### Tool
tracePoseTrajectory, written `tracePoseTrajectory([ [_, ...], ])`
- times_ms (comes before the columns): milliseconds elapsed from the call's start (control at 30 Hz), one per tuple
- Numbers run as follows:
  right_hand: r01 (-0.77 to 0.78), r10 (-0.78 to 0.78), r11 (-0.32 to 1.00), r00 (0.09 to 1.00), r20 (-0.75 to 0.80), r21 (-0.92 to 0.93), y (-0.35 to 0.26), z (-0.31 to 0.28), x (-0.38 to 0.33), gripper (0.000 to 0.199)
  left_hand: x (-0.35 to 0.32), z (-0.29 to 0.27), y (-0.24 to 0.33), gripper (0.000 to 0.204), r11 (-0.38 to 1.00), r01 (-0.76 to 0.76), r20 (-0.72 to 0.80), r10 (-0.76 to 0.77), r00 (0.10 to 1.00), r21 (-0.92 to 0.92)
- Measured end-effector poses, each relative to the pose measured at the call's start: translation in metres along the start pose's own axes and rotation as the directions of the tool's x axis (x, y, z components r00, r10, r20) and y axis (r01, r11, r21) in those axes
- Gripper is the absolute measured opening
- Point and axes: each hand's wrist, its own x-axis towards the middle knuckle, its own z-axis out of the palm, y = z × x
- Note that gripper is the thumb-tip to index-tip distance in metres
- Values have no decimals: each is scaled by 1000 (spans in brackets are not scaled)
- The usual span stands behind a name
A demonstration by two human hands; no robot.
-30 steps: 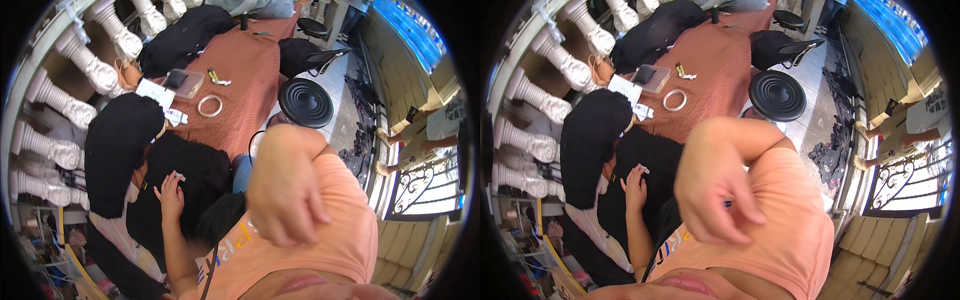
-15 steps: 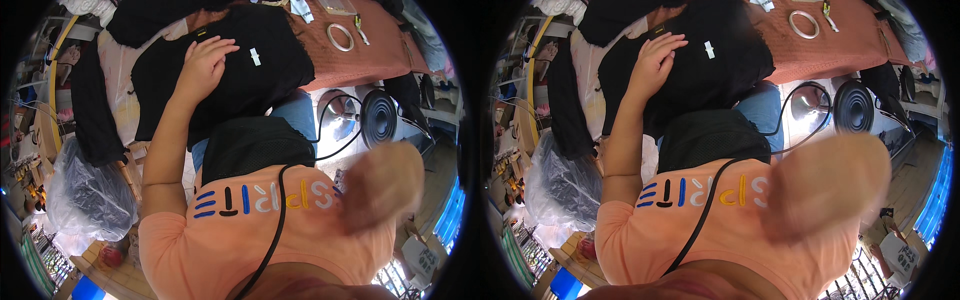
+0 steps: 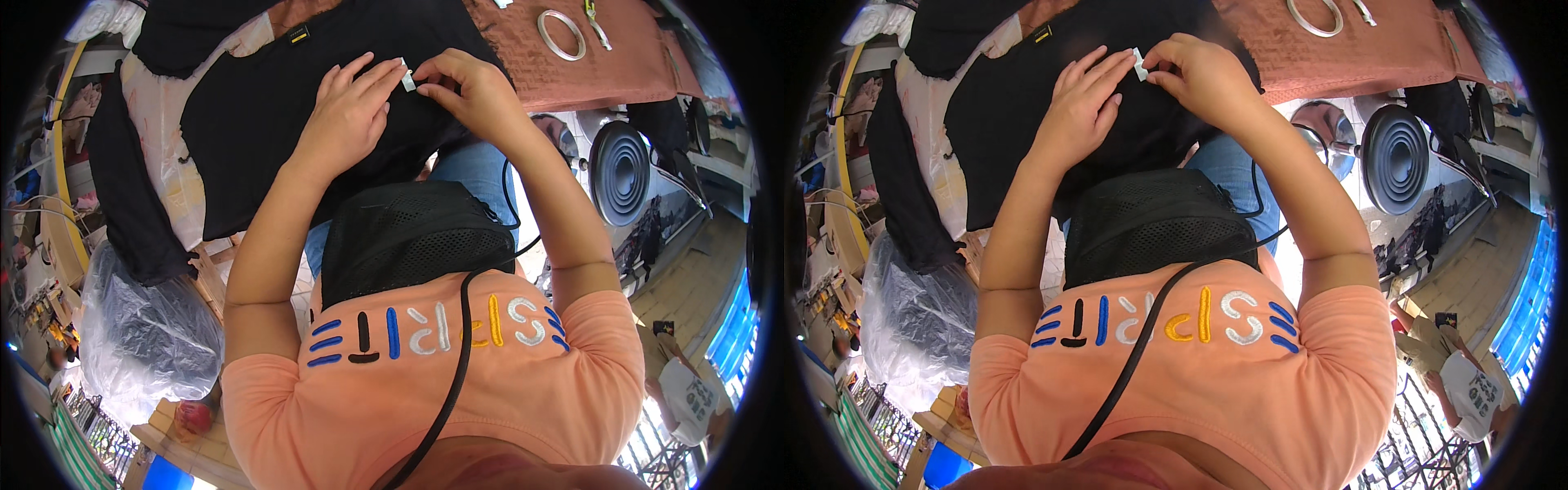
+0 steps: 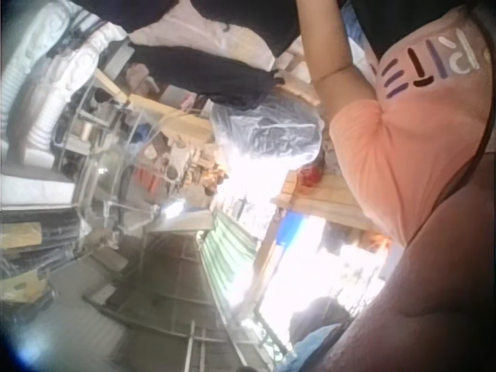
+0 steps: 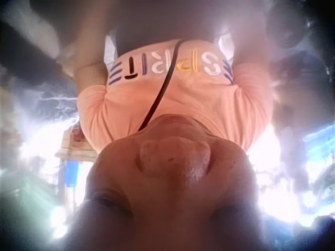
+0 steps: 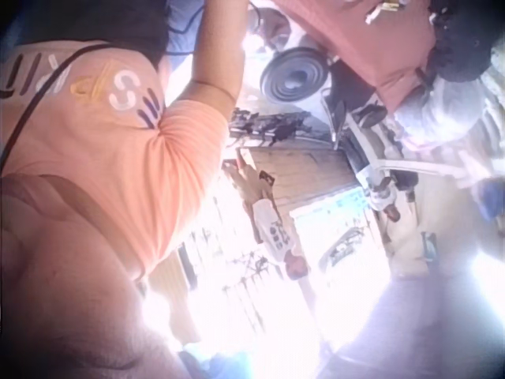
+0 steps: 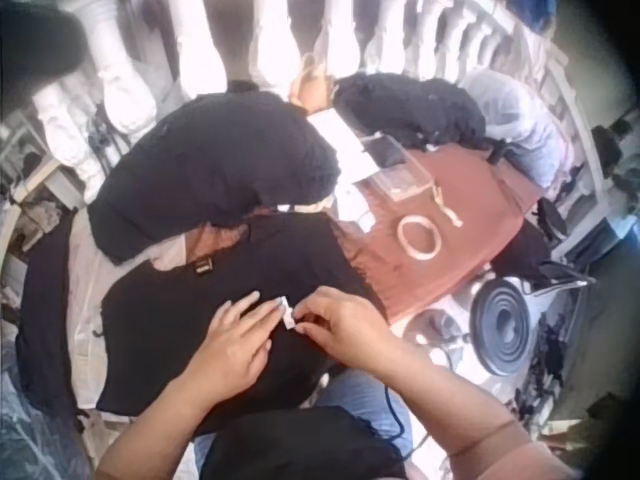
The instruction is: The person applies adhesive labels to a black garment by placing a paper template on the fabric and sticking small white labels onto the marked locations.
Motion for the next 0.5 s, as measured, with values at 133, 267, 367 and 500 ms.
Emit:
tracePoseTrajectory([
  [133, 49, -49, 999, 998, -27, -24, 0, 10, -4, 18, 0, 0, -8, 51, 1000, -23, 35, 22, 999, 7],
  [267, 104, -107, 993, 993, -58, -62, 7, 16, -3, 17, 0, 0, -11, 53, 998, -51, 80, 48, 996, 43],
  [367, 164, -174, 979, 982, -74, -123, 9, 17, 0, 15, 1, 0, -13, 54, 996, -62, 106, 55, 993, 67],
  [500, 255, -280, 946, 954, -110, -198, 14, 21, 3, 11, 2, 1, -13, 55, 995, -58, 127, 48, 991, 77],
])
